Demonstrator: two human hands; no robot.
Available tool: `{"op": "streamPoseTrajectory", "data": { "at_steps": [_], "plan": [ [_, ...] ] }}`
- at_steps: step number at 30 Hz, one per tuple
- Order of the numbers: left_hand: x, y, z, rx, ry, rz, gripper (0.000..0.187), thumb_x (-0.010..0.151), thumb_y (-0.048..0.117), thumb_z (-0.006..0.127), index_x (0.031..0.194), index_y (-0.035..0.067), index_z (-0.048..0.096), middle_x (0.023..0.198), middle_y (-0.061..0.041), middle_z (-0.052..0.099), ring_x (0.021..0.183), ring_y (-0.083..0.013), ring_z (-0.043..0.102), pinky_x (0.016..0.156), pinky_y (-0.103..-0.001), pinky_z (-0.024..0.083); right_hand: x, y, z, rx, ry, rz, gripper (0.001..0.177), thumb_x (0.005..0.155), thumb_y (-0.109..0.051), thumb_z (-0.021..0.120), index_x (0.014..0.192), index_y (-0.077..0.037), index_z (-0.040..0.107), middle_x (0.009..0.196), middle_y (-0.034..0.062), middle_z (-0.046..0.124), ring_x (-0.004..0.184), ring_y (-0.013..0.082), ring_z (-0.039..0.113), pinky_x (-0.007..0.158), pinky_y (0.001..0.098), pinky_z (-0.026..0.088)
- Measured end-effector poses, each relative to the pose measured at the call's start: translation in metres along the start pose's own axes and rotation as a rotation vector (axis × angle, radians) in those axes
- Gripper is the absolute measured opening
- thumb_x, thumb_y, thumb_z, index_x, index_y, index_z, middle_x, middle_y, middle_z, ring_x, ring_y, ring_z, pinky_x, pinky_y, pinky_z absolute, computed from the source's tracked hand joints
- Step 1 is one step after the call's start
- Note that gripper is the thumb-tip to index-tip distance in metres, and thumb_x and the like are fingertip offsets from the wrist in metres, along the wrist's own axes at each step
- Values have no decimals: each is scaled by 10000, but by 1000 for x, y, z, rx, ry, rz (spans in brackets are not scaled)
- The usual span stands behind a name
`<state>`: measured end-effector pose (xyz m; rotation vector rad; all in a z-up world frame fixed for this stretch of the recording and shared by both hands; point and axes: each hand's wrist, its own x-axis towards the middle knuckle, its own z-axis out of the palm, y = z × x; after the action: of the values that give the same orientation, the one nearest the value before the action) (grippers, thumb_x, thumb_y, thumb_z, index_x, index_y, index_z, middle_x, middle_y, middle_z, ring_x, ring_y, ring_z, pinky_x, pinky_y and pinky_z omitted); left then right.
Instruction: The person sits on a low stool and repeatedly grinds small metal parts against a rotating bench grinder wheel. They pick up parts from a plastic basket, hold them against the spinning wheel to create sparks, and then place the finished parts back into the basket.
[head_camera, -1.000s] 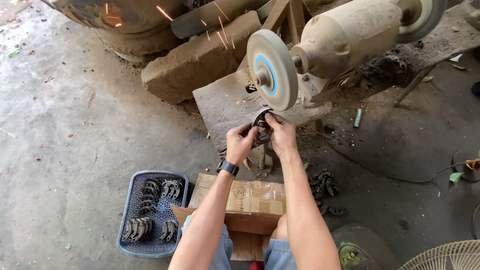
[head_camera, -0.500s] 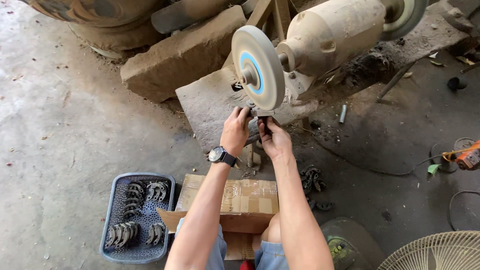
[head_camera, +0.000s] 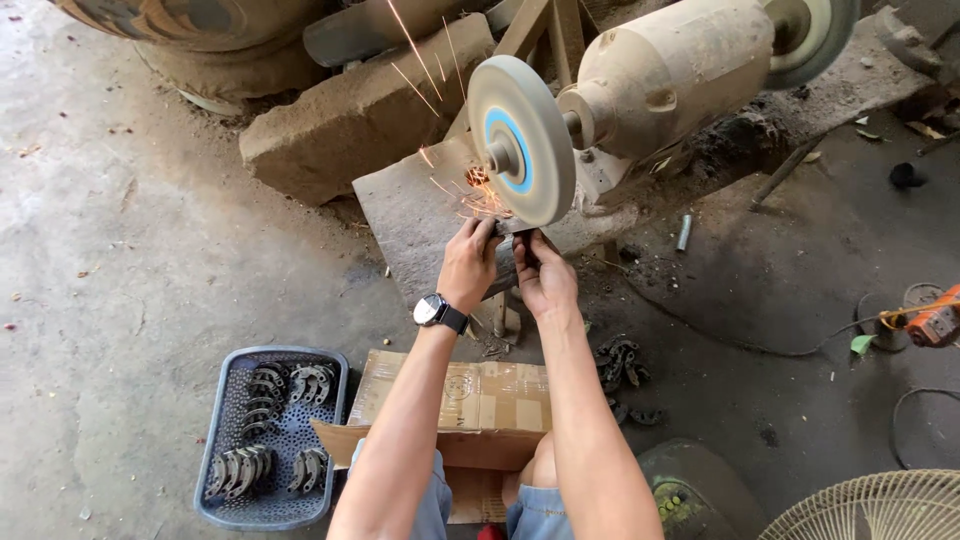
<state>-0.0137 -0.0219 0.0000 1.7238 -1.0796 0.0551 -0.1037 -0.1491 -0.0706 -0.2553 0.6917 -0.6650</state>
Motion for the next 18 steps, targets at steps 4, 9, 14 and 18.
{"op": "streamPoseTrajectory", "data": {
  "at_steps": [4,9,14,18],
  "plan": [
    [-8,-5,-7,26,26,-1,284,910,6,659,1192,-7,630,1072,-206,645,942,-432,642,798,-464,521,-4,7,7,-46,-49,-28,218,973,-42,672,1177,34,675,1121,124,714,902,225,694,755,268,601],
    [-18,-1,-23,6,42,-51,226,948,10,644,1173,15,629,1083,-180,662,938,-410,660,783,-457,520,-1,20,4,-144,-196,-53,213,1000,-85,675,1183,24,685,1073,94,713,902,209,693,764,275,599],
    [-36,5,-61,103,37,-41,242,906,47,716,1138,12,657,1040,-185,667,913,-415,657,773,-454,524,-25,34,18,-247,-226,45,201,981,-126,672,1141,-6,692,999,81,733,851,196,712,734,292,586],
    [-67,12,-113,85,-7,-51,364,792,32,786,1145,-7,707,935,-178,716,804,-348,691,717,-399,543,-49,56,29,-412,-429,126,183,997,-161,706,1115,-23,733,918,59,743,782,155,679,700,283,571]
  ]
}}
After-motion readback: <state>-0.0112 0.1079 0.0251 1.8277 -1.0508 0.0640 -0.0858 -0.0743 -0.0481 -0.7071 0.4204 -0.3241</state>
